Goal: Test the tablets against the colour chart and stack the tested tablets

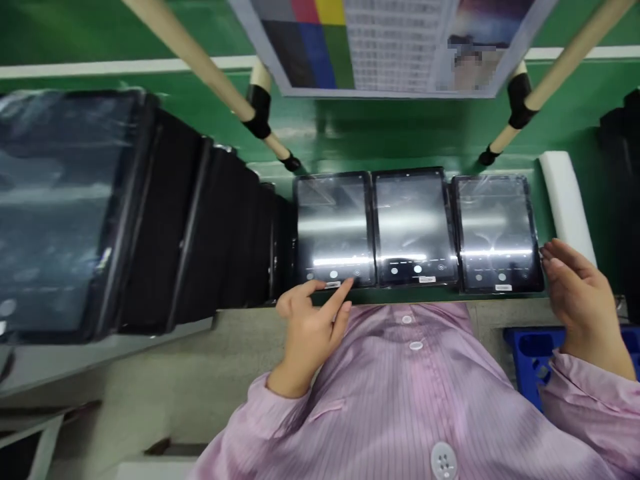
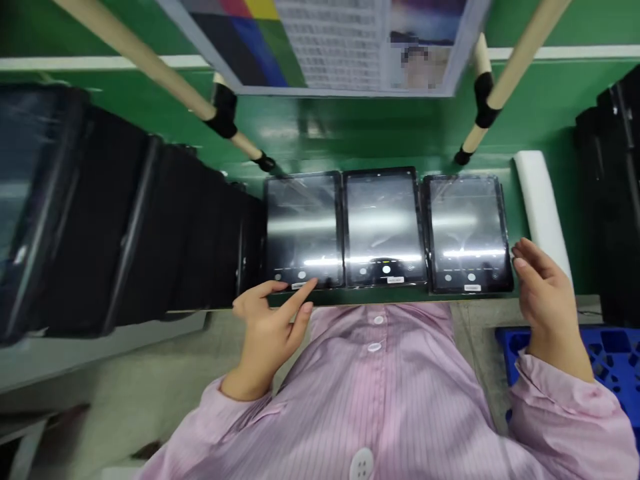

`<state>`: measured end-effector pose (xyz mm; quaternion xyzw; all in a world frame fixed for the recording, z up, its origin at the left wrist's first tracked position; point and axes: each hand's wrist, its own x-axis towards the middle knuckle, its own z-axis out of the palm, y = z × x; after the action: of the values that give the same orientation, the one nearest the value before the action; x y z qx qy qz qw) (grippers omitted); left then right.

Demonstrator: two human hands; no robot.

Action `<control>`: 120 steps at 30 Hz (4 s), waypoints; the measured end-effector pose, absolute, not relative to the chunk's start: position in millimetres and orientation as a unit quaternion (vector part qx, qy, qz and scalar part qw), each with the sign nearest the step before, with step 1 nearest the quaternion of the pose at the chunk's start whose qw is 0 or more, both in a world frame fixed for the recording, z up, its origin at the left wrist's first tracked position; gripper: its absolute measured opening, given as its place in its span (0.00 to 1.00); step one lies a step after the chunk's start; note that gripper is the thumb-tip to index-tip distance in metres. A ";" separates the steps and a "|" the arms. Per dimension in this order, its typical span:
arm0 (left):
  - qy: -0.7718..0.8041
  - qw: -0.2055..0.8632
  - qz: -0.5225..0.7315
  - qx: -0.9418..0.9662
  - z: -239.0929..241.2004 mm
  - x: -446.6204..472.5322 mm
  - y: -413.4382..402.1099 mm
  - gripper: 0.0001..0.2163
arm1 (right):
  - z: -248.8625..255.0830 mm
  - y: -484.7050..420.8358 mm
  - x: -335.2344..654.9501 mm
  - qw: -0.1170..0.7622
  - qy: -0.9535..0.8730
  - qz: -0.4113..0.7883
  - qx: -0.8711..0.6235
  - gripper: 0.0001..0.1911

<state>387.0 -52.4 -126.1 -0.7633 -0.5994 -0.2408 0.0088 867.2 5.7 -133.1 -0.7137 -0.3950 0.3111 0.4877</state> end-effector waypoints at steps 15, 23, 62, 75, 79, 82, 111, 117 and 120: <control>-0.736 -0.384 -0.420 -0.368 -148.5 332.9 1.5 0.33 | -84.3 18.7 807.0 0.476 -0.480 0.197 -0.710 0.19; -0.654 -0.442 -0.564 -0.242 -117.0 340.8 13.1 0.27 | -65.5 44.4 744.4 0.472 -0.597 0.288 -0.581 0.20; -0.544 -0.004 -0.507 -0.669 -63.3 423.7 16.8 0.65 | -17.8 80.2 629.4 0.546 -0.505 0.553 -0.376 0.40; -0.461 -0.158 -0.630 -0.604 -66.9 418.6 20.0 0.53 | -18.3 77.6 624.2 0.582 -0.451 0.597 -0.318 0.32; -0.387 -0.436 -0.707 -0.400 -60.4 407.4 20.3 0.31 | -10.5 73.4 630.5 0.554 -0.568 0.514 -0.325 0.33; -0.379 -0.503 -0.708 -0.319 -58.9 401.0 19.2 0.29 | 7.0 72.9 636.6 0.517 -0.714 0.360 -0.305 0.36; -0.661 -0.414 -0.569 -0.260 -117.6 345.4 53.9 0.19 | -81.3 182.8 700.9 0.097 -0.719 0.150 -0.672 0.26; -0.657 -0.388 -0.555 -0.332 -114.7 350.6 34.2 0.16 | -81.5 231.7 692.5 0.099 -0.678 0.178 -0.707 0.27; -0.623 -0.472 -0.519 -0.344 -124.5 380.7 -10.3 0.14 | -74.9 240.5 695.3 0.143 -0.648 0.207 -0.719 0.29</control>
<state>380.7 -10.3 -124.5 -0.3443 -0.6233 -0.5193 -0.4725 695.3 240.5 -74.9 -0.7190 -0.6480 0.2066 0.1429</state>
